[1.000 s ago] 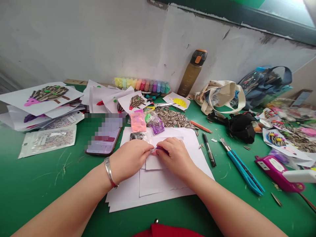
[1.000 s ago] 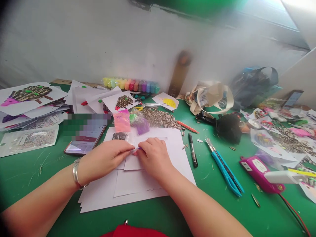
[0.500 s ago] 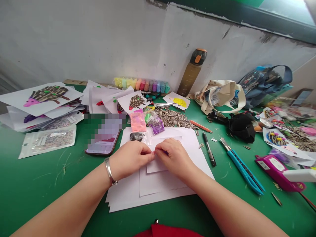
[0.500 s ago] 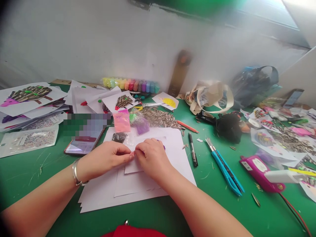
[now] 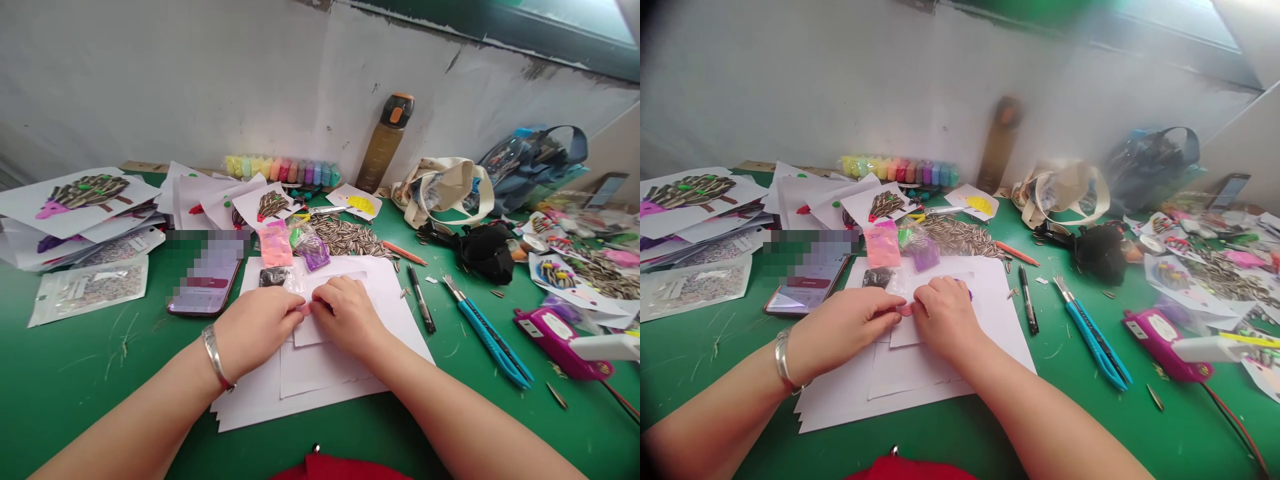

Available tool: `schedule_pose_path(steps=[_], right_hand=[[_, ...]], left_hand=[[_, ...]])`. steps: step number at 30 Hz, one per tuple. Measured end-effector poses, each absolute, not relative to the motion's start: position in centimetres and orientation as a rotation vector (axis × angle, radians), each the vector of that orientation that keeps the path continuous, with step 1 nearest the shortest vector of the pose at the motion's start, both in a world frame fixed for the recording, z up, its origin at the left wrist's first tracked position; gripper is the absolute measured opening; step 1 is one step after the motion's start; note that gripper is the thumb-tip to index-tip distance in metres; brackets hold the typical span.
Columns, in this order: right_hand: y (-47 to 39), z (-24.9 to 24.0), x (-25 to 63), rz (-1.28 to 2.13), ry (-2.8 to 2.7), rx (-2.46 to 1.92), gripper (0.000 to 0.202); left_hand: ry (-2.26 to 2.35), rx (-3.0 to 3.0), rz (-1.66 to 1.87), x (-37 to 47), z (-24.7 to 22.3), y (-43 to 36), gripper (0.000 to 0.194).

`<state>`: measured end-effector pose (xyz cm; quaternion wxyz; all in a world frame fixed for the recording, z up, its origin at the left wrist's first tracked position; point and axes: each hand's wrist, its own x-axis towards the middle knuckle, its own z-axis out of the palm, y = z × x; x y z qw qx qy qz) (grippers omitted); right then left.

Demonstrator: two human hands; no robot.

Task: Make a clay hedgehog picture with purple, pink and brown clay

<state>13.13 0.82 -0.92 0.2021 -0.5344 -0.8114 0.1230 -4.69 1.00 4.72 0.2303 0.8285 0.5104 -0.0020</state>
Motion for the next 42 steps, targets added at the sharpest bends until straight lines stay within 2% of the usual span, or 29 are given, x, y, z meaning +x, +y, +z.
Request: schedule_pose_path(steps=[7,15,20,27,42], right_hand=[[0.7,-1.0,13.1,0.304,-2.295,-1.463,0.021],[0.9,-1.4,13.2,0.335,-2.294,-1.46,0.018],[1.0,-0.4,14.0,0.5,-2.268,-1.374,0.022],[-0.1,0.5,15.1,0.424,-2.305,-1.327,0.024],[-0.4,0.2,14.4,0.413,-2.384,-1.303,0.025]], left_hand=[[1.444,2.291,-0.035,-4.6,4.7,0.9,0.032],[1.365,2.391,-0.051,-4.7,4.2,0.9,0.028],[1.357,2.397,-0.049,-4.6,4.1,0.9,0.034],[1.383,2.364,-0.051,-4.4,4.5,0.7,0.04],[1.333,2.424,-0.097,-4.4,4.1,0.5,0.027]])
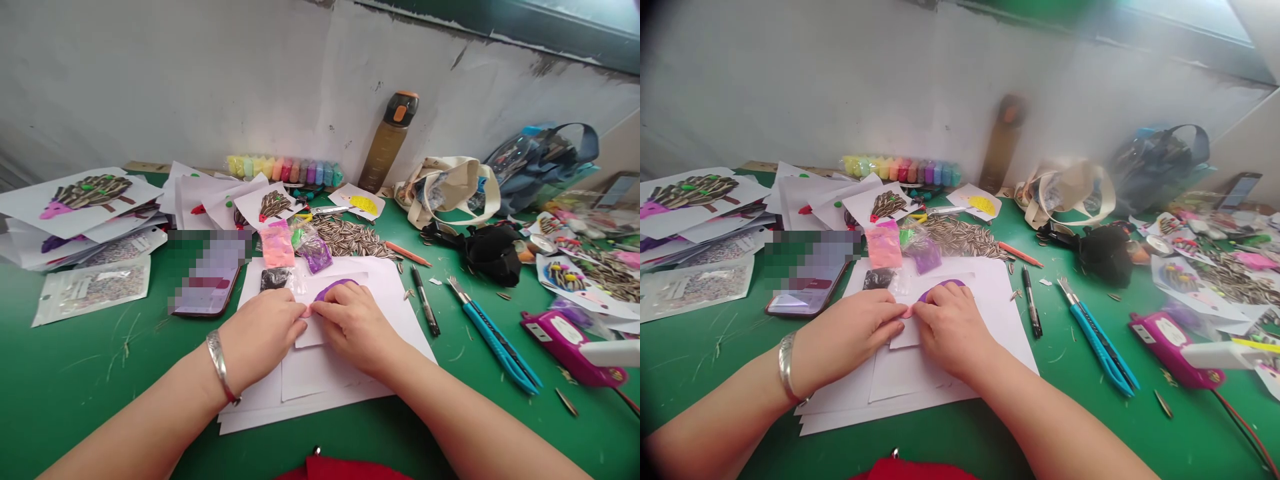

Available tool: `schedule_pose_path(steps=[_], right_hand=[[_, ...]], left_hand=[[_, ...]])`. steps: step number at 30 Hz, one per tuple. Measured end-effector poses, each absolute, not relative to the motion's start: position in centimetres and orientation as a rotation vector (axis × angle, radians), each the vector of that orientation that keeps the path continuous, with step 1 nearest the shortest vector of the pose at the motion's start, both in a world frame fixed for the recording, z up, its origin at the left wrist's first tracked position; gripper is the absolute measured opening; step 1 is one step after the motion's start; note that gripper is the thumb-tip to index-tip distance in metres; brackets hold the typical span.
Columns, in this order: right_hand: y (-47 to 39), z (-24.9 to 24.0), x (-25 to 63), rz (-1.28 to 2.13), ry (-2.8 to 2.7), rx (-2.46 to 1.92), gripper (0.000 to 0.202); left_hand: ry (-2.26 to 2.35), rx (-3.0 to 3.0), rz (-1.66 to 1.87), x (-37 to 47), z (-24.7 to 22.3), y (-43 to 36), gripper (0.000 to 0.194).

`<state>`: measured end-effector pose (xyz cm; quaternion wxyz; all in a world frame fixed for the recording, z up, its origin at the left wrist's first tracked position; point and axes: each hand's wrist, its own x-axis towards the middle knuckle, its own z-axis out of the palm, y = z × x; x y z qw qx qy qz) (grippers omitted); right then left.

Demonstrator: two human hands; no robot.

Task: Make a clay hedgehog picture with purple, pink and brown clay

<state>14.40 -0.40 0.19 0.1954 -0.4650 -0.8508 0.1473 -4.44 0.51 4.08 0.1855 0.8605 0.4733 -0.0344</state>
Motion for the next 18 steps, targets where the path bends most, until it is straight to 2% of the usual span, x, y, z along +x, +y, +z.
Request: schedule_pose_path(steps=[6,13,18], right_hand=[[-0.14,0.12,14.93,0.455,-2.314,-1.306,0.029],[-0.42,0.11,14.51,0.402,-2.401,-1.28,0.024],[-0.05,-0.15,14.72,0.44,-2.315,-1.259,0.031]], left_hand=[[1.333,2.411,-0.083,-4.54,4.02,0.4,0.025],[1.33,2.389,-0.136,-4.42,4.18,0.6,0.025],[1.301,2.384,-0.132,-4.4,4.26,0.6,0.024]])
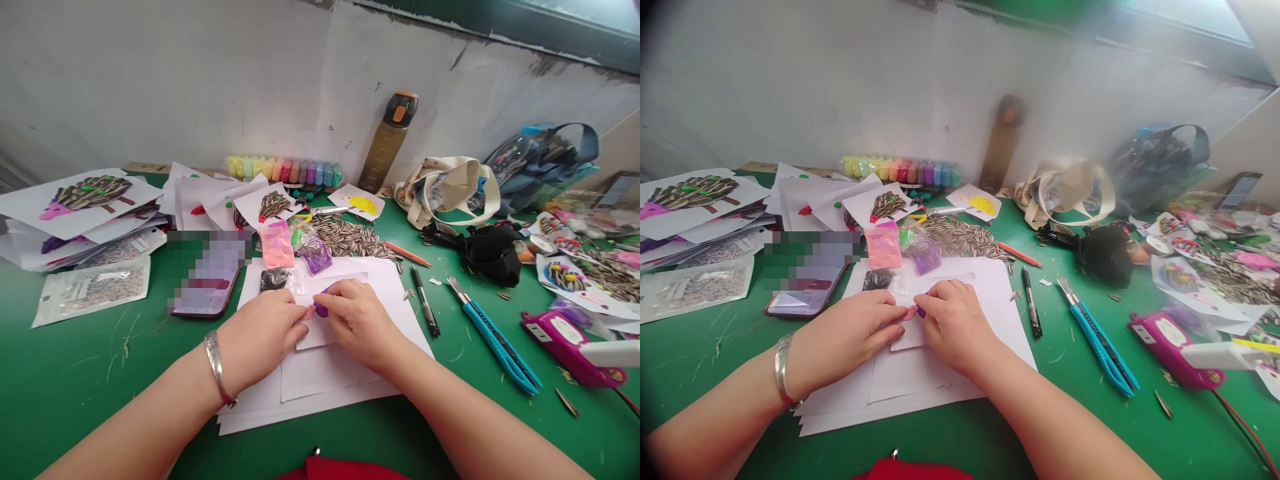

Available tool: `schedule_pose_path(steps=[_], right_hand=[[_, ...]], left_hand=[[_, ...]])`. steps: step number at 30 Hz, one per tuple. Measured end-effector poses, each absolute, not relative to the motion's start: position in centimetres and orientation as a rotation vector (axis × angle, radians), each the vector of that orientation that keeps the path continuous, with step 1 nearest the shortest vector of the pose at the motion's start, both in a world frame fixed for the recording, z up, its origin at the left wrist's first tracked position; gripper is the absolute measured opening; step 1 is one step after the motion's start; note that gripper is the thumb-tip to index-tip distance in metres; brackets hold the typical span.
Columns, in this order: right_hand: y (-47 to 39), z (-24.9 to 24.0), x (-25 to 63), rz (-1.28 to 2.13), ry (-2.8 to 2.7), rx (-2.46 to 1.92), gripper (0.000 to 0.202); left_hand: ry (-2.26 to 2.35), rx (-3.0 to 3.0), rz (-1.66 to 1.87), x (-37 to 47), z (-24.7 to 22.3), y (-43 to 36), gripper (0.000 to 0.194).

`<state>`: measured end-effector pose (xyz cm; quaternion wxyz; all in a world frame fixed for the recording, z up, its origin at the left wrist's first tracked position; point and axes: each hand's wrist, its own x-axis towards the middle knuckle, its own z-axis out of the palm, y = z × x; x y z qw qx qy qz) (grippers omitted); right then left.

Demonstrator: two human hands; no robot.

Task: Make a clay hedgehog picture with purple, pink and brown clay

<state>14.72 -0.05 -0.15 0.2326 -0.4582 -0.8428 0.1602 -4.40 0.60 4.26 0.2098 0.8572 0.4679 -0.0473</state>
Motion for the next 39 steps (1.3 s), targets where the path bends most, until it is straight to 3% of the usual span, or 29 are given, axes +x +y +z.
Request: schedule_pose_path(steps=[9,17,27,33,39], right_hand=[[0.0,0.0,13.8,0.329,-2.446,-1.296,0.023],[0.3,-0.3,15.0,0.448,-2.295,-1.277,0.033],[-0.2,-0.1,14.7,0.414,-2.382,-1.224,0.027],[-0.3,0.2,15.1,0.422,-2.349,-1.213,0.033],[-0.7,0.5,14.3,0.313,-2.499,-1.182,0.026]], left_hand=[[1.311,2.395,-0.146,-4.5,4.3,0.5,0.021],[1.302,2.348,-0.133,-4.6,4.4,0.5,0.022],[1.292,2.378,-0.119,-4.5,4.3,0.4,0.021],[1.304,2.338,-0.108,-4.8,4.5,0.7,0.031],[1.294,2.335,-0.155,-4.9,4.7,0.7,0.031]])
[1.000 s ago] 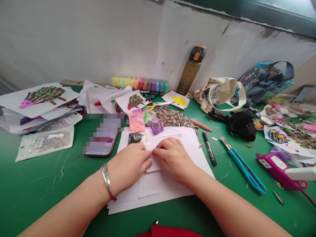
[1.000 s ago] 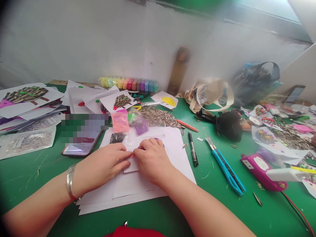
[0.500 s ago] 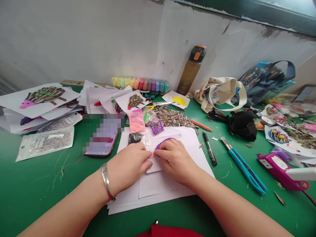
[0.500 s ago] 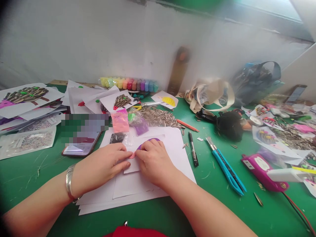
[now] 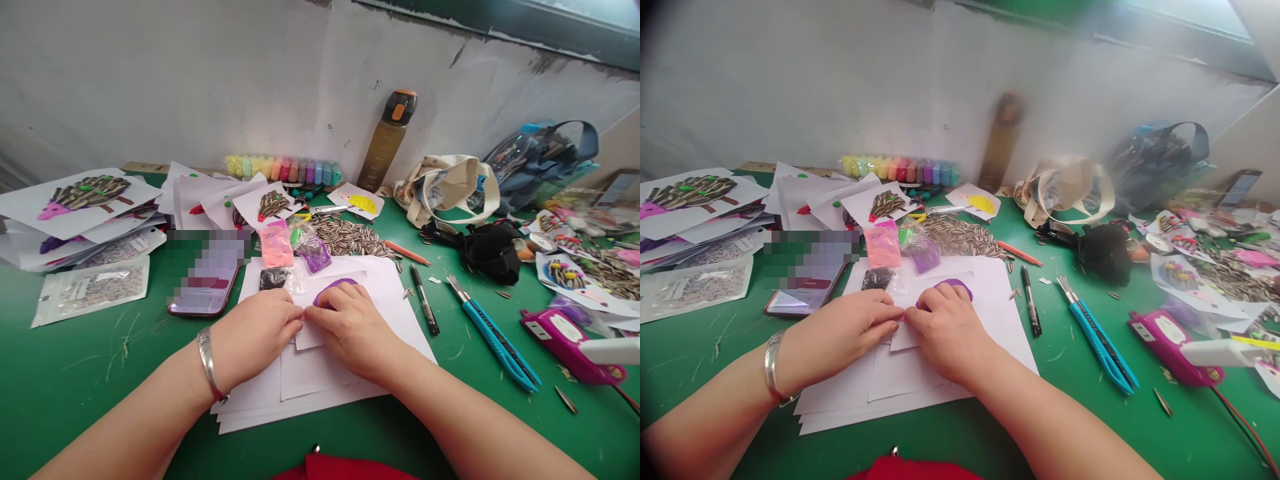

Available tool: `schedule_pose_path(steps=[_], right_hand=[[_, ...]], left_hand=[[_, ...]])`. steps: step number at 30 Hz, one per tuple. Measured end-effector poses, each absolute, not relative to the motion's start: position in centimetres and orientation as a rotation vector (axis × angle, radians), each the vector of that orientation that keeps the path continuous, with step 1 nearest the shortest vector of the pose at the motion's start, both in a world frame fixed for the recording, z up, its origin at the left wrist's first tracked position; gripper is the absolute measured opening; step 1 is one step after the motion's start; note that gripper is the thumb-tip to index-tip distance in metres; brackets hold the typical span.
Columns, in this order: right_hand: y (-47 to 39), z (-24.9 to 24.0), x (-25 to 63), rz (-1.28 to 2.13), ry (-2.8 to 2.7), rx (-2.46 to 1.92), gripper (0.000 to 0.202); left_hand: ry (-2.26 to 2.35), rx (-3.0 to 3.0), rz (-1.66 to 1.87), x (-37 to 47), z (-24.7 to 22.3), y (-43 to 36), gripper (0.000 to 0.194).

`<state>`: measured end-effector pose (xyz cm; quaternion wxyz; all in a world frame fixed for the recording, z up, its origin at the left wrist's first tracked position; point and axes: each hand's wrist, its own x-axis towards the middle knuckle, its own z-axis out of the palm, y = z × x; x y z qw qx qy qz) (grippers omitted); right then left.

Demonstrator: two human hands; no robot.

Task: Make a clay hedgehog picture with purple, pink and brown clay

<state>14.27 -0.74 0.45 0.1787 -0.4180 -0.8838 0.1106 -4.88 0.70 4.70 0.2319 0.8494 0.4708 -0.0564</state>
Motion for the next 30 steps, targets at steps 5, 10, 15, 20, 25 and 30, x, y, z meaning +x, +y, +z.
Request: schedule_pose_path(steps=[5,10,15,20,25,30], right_hand=[[-0.6,0.5,14.3,0.315,-2.51,-1.194,0.029],[-0.7,0.5,15.0,0.351,-2.41,-1.195,0.038],[-1.3,0.6,14.8,0.319,-2.505,-1.141,0.026],[-1.1,0.6,15.1,0.401,-2.486,-1.121,0.028],[-0.6,0.4,15.6,0.423,-2.43,-1.184,0.04],[-0.8,0.5,15.1,0.397,-2.488,-1.18,0.028]], left_hand=[[1.284,2.33,-0.165,-4.8,4.8,0.7,0.032],[1.266,2.32,-0.113,-5.1,4.8,0.7,0.032],[1.263,2.306,-0.134,-5.1,4.8,0.8,0.033],[1.266,2.295,-0.135,-5.1,4.8,0.9,0.031],[1.253,2.291,-0.128,-5.2,4.8,0.9,0.032],[1.268,2.295,-0.123,-5.1,4.8,0.7,0.032]])
